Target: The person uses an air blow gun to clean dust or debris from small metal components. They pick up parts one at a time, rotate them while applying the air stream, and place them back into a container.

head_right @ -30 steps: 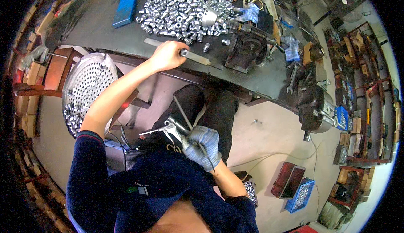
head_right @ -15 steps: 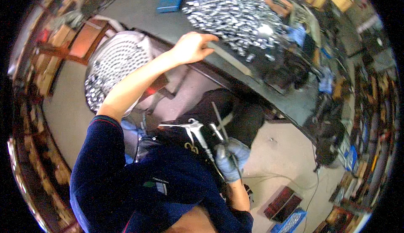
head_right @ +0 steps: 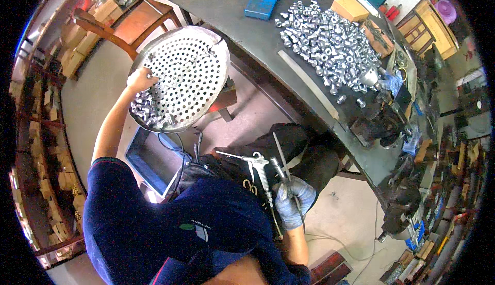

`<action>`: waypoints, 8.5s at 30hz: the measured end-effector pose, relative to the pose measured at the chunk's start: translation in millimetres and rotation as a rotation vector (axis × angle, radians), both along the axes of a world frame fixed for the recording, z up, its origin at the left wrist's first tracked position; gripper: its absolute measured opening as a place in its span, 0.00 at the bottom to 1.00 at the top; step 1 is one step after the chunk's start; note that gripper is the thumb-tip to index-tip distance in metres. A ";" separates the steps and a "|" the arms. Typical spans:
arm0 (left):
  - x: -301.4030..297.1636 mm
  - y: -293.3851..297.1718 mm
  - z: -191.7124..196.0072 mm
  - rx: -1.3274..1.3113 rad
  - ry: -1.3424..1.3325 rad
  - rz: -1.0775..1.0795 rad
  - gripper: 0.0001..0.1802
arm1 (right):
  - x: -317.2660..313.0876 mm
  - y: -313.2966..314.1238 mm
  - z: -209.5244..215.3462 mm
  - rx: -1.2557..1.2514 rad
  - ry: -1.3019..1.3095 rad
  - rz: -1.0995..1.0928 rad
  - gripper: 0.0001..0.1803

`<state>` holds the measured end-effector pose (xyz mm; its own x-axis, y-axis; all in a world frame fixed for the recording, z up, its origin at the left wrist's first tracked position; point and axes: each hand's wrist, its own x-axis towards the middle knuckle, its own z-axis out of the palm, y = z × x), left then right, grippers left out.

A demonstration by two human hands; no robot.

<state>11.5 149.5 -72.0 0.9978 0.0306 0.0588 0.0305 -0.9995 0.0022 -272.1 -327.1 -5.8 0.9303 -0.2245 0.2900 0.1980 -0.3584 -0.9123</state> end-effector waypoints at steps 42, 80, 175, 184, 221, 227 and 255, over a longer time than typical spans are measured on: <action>-127.5 -327.2 58.9 -1.429 1.046 -0.744 0.12 | 7.4 -16.3 -18.2 -0.099 0.036 -0.087 0.15; 9.5 -421.8 49.0 -0.245 -0.072 -1.037 0.12 | -11.4 -32.1 5.2 -0.222 -0.165 -0.153 0.09; -115.3 -348.3 57.5 -0.862 0.379 -0.988 0.10 | -11.4 -27.5 -7.6 -0.138 0.033 -0.177 0.16; -114.3 -341.3 39.2 -0.677 0.154 -1.047 0.14 | -17.3 -25.6 17.2 -0.011 -0.126 0.162 0.12; 32.5 -554.5 46.2 -0.406 0.039 -0.912 0.18 | -21.1 -22.4 -10.5 -0.189 -0.107 -0.203 0.14; 29.5 -490.9 78.3 -0.584 0.090 -0.906 0.19 | -21.2 -22.9 -14.5 -0.123 -0.083 -0.156 0.13; -9.6 22.6 0.8 0.259 0.176 -0.113 0.16 | -12.9 -0.3 -24.9 0.036 -0.060 -0.025 0.07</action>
